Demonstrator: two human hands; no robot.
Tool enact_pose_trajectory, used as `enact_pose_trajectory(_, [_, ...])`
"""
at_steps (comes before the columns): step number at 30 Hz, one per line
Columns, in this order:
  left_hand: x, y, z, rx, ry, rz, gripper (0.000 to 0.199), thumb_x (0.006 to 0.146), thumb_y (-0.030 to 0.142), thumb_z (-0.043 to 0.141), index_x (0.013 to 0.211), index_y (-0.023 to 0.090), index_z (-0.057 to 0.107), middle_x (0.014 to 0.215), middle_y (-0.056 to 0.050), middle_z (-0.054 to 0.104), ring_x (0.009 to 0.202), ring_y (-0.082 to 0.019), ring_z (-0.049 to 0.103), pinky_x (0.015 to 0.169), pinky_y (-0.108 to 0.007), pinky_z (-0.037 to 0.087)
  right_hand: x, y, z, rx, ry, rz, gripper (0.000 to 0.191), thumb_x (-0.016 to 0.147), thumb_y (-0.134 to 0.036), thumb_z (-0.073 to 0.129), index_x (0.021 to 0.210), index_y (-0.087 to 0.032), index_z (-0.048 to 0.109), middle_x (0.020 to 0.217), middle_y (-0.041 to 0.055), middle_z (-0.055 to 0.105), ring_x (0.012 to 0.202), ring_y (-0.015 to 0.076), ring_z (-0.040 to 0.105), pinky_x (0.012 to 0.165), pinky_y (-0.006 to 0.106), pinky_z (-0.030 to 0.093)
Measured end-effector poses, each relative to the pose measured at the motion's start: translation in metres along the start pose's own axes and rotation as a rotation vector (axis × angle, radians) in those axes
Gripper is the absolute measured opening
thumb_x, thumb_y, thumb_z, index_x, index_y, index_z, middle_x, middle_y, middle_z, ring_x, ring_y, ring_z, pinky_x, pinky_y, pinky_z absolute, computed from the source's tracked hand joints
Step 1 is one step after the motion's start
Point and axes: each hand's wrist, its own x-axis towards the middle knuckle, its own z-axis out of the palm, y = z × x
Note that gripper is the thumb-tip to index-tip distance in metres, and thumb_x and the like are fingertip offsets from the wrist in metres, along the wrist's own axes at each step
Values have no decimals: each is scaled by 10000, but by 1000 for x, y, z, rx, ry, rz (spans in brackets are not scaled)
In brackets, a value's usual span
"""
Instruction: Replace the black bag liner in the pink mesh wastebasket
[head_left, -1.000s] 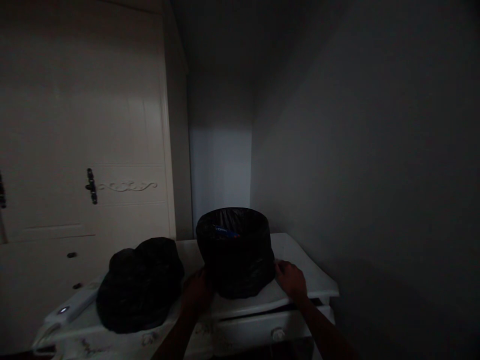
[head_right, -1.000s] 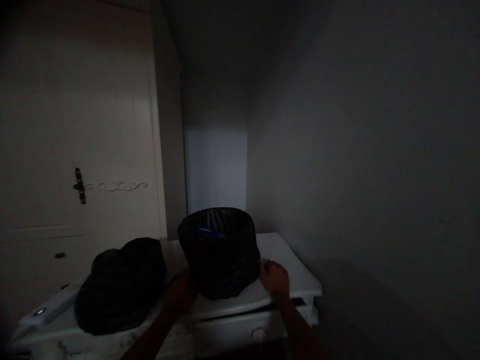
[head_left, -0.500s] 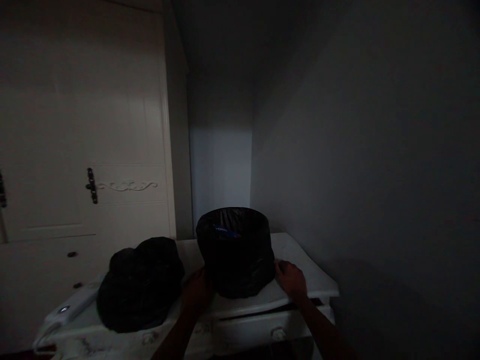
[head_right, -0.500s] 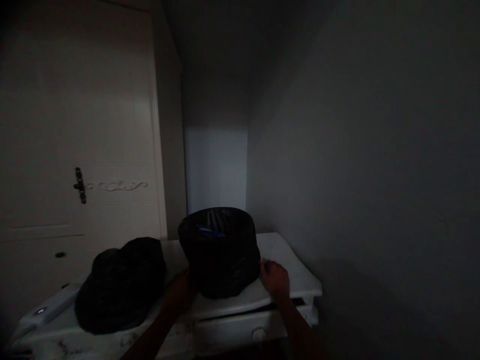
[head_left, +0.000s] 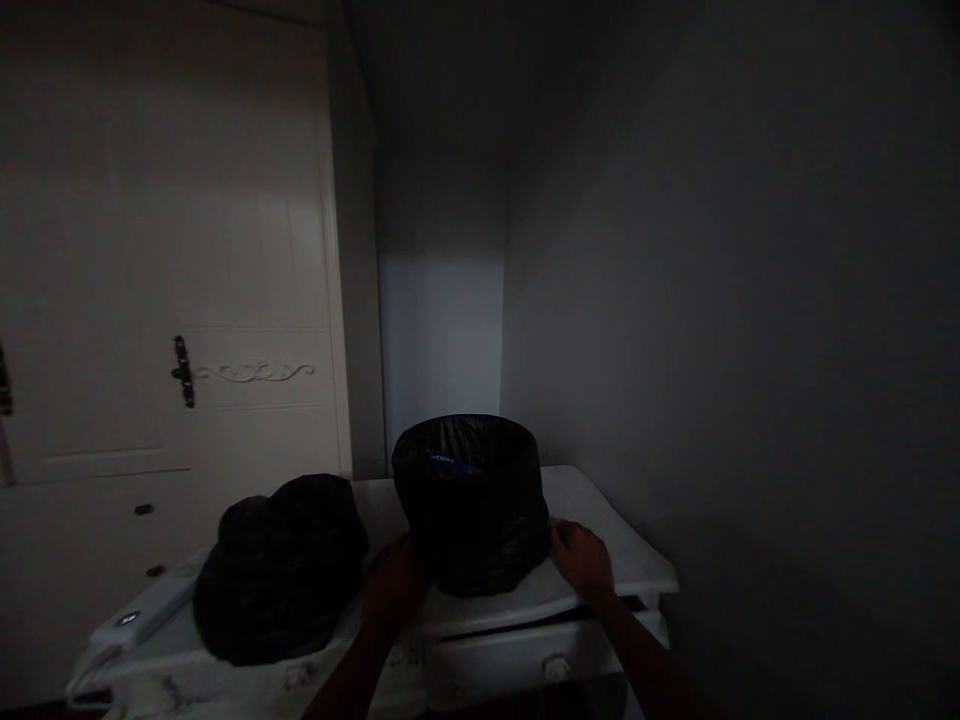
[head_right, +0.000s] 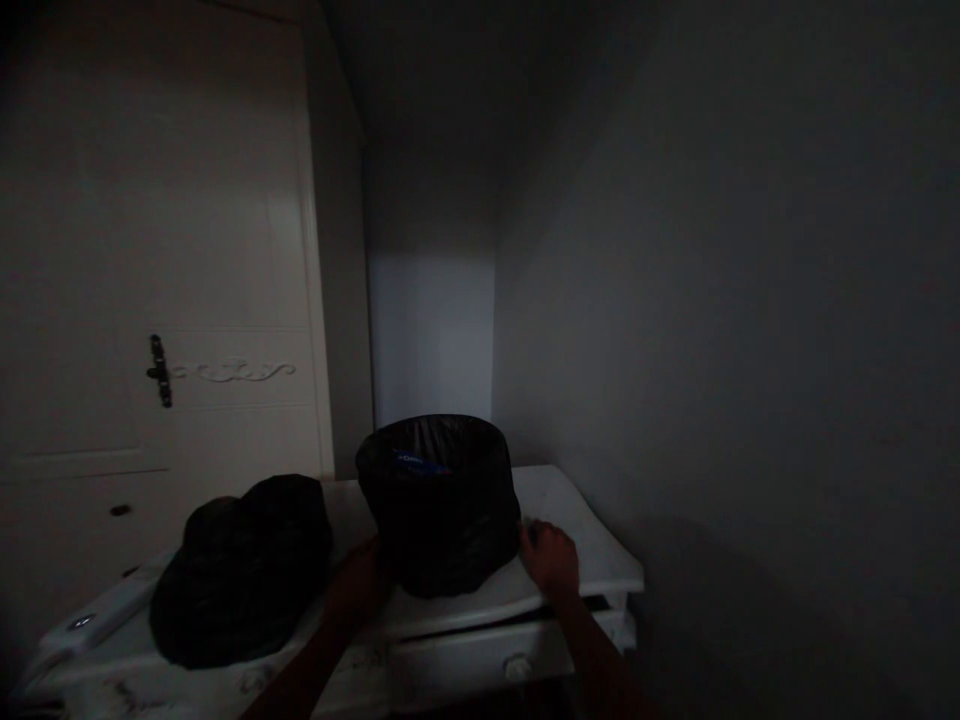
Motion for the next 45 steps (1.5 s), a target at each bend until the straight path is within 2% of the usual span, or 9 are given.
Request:
enact_pose_trajectory(4, [-1,2,-2,-11,-12,14,491,1007,288,370,1424,207,616,1442,-138,665,1334,-277,601,1137,-412,397,0,0,0,-3,0,9,531,1091,-479,348,992,-199,787,1049,127,812,986,243,757,816,293,483])
enact_pose_trajectory(11, [-2,3,-3,6,11,-1,498,1020,289,345,1438,202,601,1450,-136,659,1309,-274,618,1112,-399,419,0,0,0,1,14,-2,514,1094,-458,352,989,-196,782,1042,126,812,980,234,758,806,285,476])
enact_pose_trajectory(17, [0,0,0,19,24,23,478,1025,292,340,1396,201,629,1403,-144,681,1275,-276,640,1082,-399,445,1,3,4,-4,16,-6,513,1091,-466,354,1029,-200,788,1054,132,810,1004,246,759,816,291,480])
enact_pose_trajectory(34, [-1,0,-1,2,10,16,479,995,293,420,1426,215,614,1444,-142,661,1321,-284,614,1116,-403,421,2,4,6,2,22,-21,538,1095,-482,338,1047,-206,798,1067,134,812,1016,236,762,851,288,488])
enact_pose_trajectory(40, [1,-2,2,12,1,6,491,1007,293,369,1436,223,598,1451,-135,654,1327,-278,614,1115,-410,430,1,4,6,17,38,-23,508,1091,-466,357,1053,-203,790,1087,136,811,1024,235,759,871,285,494])
enact_pose_trajectory(45, [3,-2,3,26,-8,-4,501,1028,302,321,1435,197,594,1462,-143,647,1332,-277,607,1118,-409,431,-1,-1,-2,0,14,0,516,1093,-467,351,972,-204,777,1023,127,816,960,237,767,795,284,485])
